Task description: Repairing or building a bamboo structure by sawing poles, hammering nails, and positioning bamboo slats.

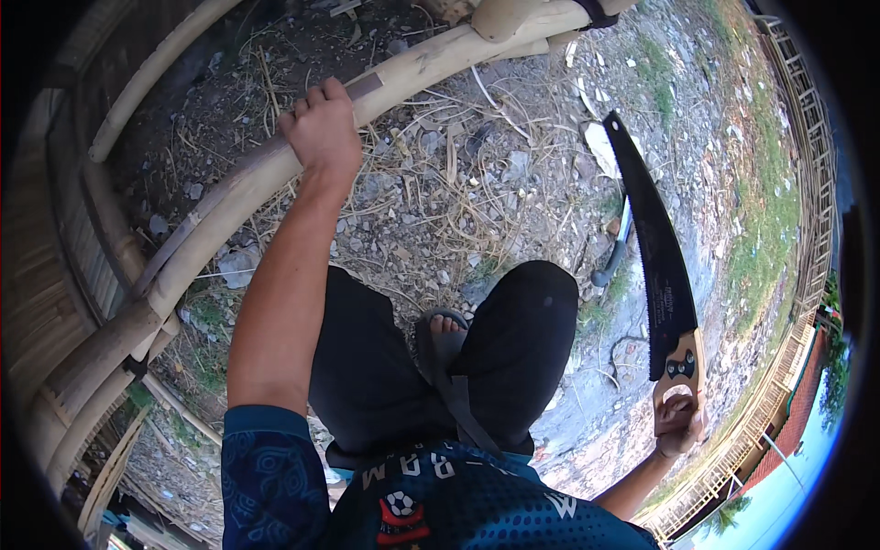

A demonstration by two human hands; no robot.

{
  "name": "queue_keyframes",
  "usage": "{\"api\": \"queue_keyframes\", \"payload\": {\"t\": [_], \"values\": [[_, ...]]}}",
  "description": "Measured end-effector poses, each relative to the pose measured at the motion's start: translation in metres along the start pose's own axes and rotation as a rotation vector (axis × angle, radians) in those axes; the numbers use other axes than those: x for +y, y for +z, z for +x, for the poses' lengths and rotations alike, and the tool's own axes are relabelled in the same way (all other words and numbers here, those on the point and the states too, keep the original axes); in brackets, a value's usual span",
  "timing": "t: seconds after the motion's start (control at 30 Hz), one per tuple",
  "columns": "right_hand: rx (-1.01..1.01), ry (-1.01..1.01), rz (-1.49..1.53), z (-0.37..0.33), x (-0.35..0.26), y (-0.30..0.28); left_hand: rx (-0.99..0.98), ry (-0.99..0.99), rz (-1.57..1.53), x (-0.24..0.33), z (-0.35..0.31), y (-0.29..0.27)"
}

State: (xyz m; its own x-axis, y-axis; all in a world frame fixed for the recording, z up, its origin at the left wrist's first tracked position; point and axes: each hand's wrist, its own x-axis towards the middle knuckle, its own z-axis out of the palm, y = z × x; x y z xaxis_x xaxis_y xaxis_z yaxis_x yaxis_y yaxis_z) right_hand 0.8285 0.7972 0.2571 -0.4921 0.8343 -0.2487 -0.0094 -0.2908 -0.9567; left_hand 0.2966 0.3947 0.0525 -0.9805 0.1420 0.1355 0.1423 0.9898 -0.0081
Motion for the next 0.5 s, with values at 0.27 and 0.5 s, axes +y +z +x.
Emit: {"api": "queue_keyframes", "payload": {"t": [0.27, 0.5], "values": [[-0.128, -0.589, -1.453, 0.040, 0.208, 0.076, 0.032, -0.014, -0.015, -0.003, -0.003, 0.007], [-0.626, -0.372, -1.252, 0.063, 0.283, 0.075, 0.070, 0.027, -0.081, -0.007, -0.002, -0.004]]}}
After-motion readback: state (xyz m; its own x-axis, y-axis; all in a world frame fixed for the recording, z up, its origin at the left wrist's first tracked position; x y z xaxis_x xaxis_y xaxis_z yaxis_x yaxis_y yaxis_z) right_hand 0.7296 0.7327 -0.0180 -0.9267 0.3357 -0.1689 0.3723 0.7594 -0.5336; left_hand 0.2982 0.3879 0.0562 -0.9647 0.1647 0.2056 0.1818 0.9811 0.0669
